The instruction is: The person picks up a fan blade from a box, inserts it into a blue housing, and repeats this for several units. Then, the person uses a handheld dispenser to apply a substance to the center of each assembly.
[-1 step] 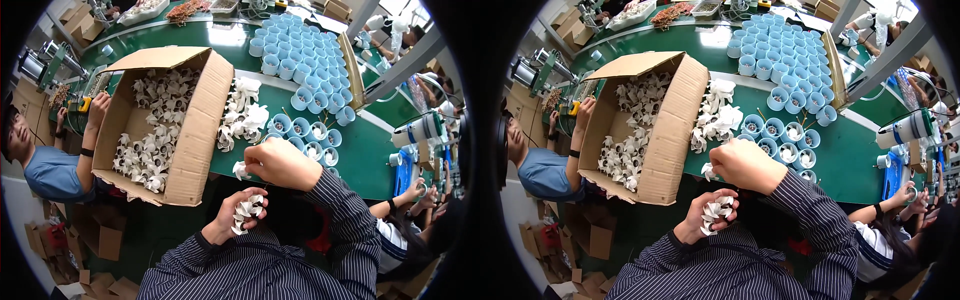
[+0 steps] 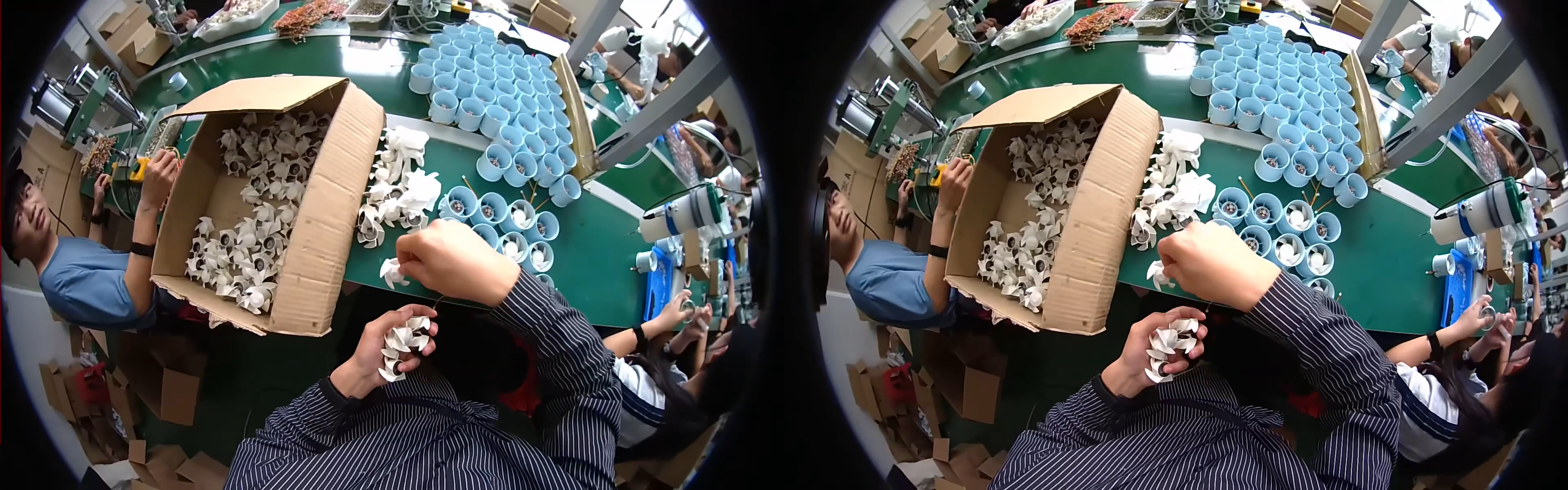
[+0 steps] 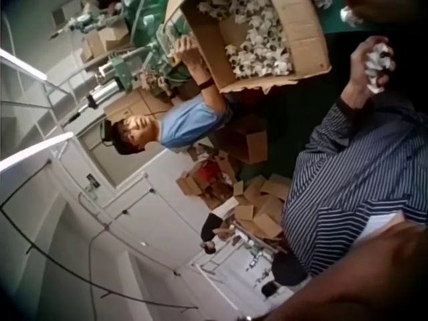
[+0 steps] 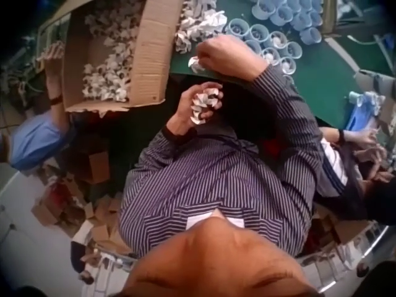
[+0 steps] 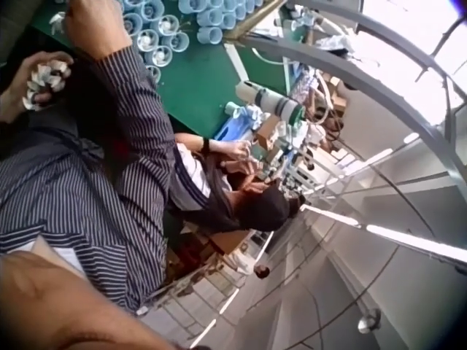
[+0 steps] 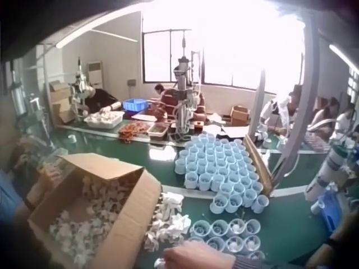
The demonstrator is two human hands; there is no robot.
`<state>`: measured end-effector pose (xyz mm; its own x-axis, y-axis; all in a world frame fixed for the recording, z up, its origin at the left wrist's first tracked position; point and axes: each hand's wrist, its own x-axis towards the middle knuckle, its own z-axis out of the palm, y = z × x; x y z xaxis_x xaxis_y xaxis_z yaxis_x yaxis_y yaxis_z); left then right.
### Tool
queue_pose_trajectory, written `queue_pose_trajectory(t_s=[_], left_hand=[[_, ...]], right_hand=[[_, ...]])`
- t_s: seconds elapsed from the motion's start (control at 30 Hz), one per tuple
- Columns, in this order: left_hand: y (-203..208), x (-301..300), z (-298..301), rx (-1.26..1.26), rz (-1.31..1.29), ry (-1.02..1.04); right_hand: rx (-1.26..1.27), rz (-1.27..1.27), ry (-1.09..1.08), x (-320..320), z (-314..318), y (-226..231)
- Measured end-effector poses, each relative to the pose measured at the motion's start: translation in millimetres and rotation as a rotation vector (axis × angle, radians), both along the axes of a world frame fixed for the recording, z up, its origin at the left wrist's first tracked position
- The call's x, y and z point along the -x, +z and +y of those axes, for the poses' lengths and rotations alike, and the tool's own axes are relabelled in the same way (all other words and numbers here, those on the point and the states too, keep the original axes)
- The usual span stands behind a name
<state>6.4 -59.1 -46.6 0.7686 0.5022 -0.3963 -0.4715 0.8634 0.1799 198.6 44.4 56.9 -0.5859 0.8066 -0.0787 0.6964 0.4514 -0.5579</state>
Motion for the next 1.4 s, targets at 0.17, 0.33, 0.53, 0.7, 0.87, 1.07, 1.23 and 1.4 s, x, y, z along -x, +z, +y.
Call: queue_pose_trajectory(t_s=[0.17, 0.33, 0.53, 0.7, 0.87, 1.07, 1.23, 1.4], left_hand=[[1, 3, 5, -0.016, 0.048, 0.031], [6, -1, 15, -0.081, 0.012, 0.029], [15, -9, 21, -0.172, -0.039, -0.043], [28, -22, 21, -0.233, -0.023, -0.115], [38, -34, 19, -0.302, 0.083, -0.181], [52, -37, 14, -0.478, 0.204, -0.282], [59, -39, 10, -0.469, 0.217, -0.26], [54, -40, 11, -0.384, 0.167, -0.181]], right_hand=[[-0.159, -0.143, -0.108, 12, 19, -30], [-0.265, 0.096, -0.164, -10, -3, -14], [-0.075, 0.189, -0.198, -42, -68, 22], [0.018, 0.214, -0.279, -50, -111, 13], [-0.159, 0.227, -0.333, -49, -128, -6], [-0.355, 0.123, -0.296, -51, -138, -6], [-0.452, 0.202, -0.285, -61, -143, -11], [-0.63, 0.32, -0.282, -75, -147, -13]])
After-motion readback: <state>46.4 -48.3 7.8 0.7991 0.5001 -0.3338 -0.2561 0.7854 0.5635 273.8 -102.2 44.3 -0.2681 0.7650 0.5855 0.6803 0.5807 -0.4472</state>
